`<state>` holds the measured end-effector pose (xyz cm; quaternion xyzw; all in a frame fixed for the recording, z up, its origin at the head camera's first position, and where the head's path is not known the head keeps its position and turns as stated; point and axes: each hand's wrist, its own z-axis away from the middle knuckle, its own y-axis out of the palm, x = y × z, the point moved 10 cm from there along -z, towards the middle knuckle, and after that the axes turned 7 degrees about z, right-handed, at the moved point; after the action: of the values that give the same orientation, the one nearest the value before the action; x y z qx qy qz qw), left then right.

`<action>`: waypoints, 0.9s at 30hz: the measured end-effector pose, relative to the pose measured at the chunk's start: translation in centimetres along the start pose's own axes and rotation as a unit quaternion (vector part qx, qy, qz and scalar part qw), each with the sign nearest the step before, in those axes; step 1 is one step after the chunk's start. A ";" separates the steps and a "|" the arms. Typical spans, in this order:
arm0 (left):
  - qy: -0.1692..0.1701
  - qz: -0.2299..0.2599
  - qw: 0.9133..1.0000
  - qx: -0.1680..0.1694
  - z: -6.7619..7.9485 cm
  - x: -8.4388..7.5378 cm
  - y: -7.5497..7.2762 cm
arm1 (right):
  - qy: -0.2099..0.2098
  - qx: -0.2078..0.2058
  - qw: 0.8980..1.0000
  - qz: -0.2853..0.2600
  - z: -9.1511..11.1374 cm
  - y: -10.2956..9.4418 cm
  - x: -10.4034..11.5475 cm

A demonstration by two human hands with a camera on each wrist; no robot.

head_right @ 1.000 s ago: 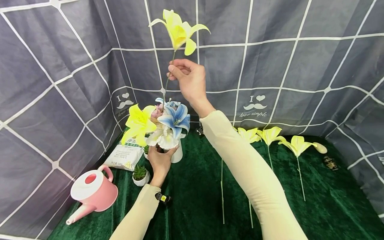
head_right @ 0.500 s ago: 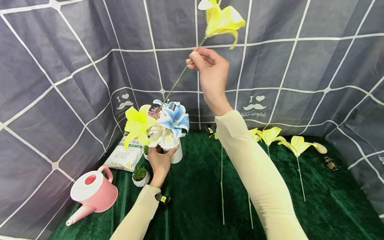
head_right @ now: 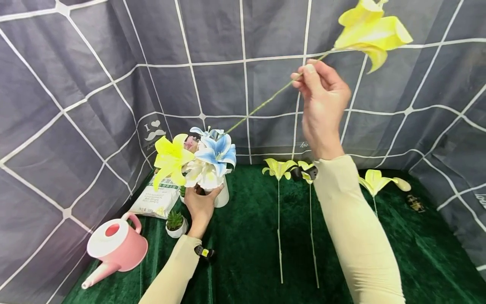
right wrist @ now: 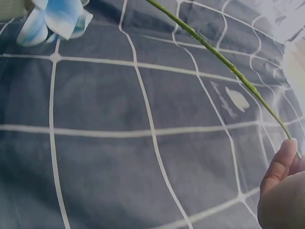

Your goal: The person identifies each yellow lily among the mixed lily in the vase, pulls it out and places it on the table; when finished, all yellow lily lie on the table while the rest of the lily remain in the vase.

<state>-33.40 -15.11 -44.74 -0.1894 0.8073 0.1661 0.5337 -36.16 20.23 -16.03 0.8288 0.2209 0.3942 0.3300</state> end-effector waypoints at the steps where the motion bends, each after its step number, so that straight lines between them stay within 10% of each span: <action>1: -0.001 0.001 1.000 -0.001 0.0 0.0 0.0 | 0.001 -0.002 1.000 0.000 0.1 -0.6 0.4; 14: -0.004 -0.006 1.000 -0.002 0.0 -0.1 -0.1 | 0.075 0.064 0.986 0.137 4.3 -6.6 -0.7; 27: -0.006 0.000 1.000 0.001 0.1 0.2 0.1 | 0.242 0.146 0.879 0.383 10.9 -11.0 -11.5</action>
<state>-33.44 -15.00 -44.91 -0.1873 0.8042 0.1663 0.5390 -35.46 16.51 -34.97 0.7665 0.0139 0.6411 -0.0358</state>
